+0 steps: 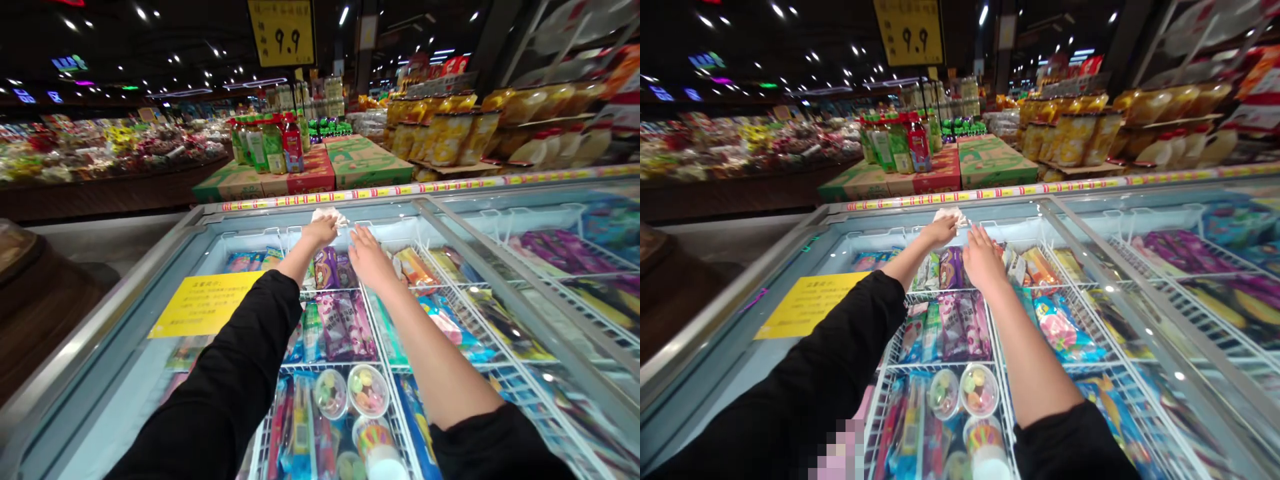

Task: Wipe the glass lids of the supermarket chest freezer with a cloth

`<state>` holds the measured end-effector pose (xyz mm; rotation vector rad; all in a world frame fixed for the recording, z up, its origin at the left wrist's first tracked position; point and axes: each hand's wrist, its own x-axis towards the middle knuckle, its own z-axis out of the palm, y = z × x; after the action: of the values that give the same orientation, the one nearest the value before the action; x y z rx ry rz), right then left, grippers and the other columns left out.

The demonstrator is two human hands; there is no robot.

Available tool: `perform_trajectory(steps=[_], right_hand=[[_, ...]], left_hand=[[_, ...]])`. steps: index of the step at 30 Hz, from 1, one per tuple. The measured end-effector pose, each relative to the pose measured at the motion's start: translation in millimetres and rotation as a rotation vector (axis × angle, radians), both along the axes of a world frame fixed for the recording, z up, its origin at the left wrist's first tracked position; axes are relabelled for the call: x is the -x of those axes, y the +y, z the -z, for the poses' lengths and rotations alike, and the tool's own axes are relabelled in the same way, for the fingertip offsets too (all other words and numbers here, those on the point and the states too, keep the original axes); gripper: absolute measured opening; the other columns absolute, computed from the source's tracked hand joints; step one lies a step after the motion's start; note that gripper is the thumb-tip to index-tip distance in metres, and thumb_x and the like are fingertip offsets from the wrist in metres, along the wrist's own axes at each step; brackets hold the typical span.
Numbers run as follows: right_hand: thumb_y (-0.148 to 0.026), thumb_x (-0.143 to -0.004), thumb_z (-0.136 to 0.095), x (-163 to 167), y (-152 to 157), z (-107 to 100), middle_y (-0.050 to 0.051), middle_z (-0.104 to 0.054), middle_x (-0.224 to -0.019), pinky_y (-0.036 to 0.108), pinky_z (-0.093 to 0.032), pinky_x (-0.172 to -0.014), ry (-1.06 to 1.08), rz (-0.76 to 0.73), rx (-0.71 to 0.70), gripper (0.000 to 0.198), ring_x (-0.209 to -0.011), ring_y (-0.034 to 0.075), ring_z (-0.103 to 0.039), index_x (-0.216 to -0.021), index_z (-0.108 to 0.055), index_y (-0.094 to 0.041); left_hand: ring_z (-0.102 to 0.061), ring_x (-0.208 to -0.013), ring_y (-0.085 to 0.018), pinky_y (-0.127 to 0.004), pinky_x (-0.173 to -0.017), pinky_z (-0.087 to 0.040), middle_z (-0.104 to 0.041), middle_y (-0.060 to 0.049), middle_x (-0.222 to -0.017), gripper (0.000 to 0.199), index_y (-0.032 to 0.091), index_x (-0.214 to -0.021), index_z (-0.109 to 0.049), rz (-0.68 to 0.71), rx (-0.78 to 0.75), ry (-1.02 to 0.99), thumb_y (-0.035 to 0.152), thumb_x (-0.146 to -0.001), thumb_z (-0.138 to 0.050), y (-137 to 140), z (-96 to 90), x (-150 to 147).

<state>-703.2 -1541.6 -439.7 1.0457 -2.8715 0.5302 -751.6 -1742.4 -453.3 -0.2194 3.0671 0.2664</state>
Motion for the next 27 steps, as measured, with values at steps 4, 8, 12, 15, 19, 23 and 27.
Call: perform_trajectory(steps=[4, 8, 12, 15, 19, 23, 27], right_hand=[[-0.024, -0.107, -0.032, -2, -1, 12, 0.015, -0.039, -0.172, 0.042, -0.023, -0.133, 0.053, -0.036, 0.000, 0.059, -0.162, 0.026, -0.029, -0.161, -0.045, -0.003], [-0.024, -0.107, -0.033, -2, 1, 12, 0.015, -0.039, -0.172, 0.042, -0.023, -0.133, 0.036, -0.036, -0.019, 0.060, -0.162, 0.026, -0.029, -0.162, -0.043, -0.002], [-0.024, -0.106, -0.035, 0, -3, 11, 0.016, -0.039, -0.171, 0.041, -0.022, -0.133, 0.033, -0.016, -0.021, 0.060, -0.162, 0.025, -0.029, -0.161, -0.043, -0.003], [-0.022, -0.105, -0.035, 0, -5, 13, 0.018, -0.039, -0.171, 0.043, -0.024, -0.133, 0.029, -0.011, 0.004, 0.060, -0.162, 0.026, -0.029, -0.160, -0.043, 0.001], [-0.022, -0.104, -0.034, 2, -4, 15, 0.018, -0.041, -0.170, 0.043, -0.026, -0.133, 0.028, -0.031, 0.042, 0.061, -0.162, 0.027, -0.029, -0.159, -0.045, 0.002], [-0.021, -0.104, -0.033, 3, -3, 17, 0.017, -0.043, -0.169, 0.041, -0.027, -0.133, 0.037, -0.040, 0.054, 0.060, -0.161, 0.026, -0.031, -0.158, -0.047, 0.001], [-0.021, -0.103, -0.035, 3, -5, 18, 0.019, -0.045, -0.167, 0.042, -0.027, -0.132, 0.047, -0.020, 0.048, 0.060, -0.160, 0.028, -0.034, -0.157, -0.048, 0.002]], left_hand=[[-0.024, -0.164, -0.018, -0.032, -0.133, -0.022, -0.026, 0.001, -0.177, 0.061, 0.025, -0.169, -0.032, 0.010, -0.004, 0.002, 0.037, -0.109, -0.026, -14, -2.7, 22], [-0.023, -0.165, -0.020, -0.034, -0.133, -0.022, -0.027, -0.005, -0.177, 0.062, 0.019, -0.169, -0.030, -0.065, -0.013, 0.016, 0.034, -0.109, -0.023, -24, -3.2, 33], [-0.023, -0.165, -0.026, -0.041, -0.134, -0.022, -0.027, -0.011, -0.177, 0.064, 0.012, -0.168, -0.031, -0.089, -0.007, 0.047, 0.034, -0.108, -0.020, -11, 3.3, 24], [-0.023, -0.165, -0.025, -0.037, -0.134, -0.021, -0.026, -0.007, -0.178, 0.064, 0.017, -0.168, -0.032, -0.027, -0.008, 0.046, 0.037, -0.108, -0.023, 4, 4.3, 23], [-0.022, -0.165, -0.020, -0.031, -0.133, -0.018, -0.026, -0.002, -0.178, 0.062, 0.021, -0.168, -0.032, 0.020, -0.015, 0.013, 0.036, -0.108, -0.026, 1, -2.3, 36], [-0.023, -0.165, -0.026, -0.040, -0.134, -0.021, -0.025, -0.009, -0.178, 0.064, 0.016, -0.169, -0.029, -0.043, -0.017, 0.017, 0.033, -0.108, -0.023, -19, -4.8, 48], [-0.025, -0.164, -0.030, -0.045, -0.134, -0.022, -0.026, -0.007, -0.178, 0.066, 0.020, -0.170, -0.028, -0.044, -0.030, 0.019, 0.036, -0.106, -0.028, -21, 0.1, 54]])
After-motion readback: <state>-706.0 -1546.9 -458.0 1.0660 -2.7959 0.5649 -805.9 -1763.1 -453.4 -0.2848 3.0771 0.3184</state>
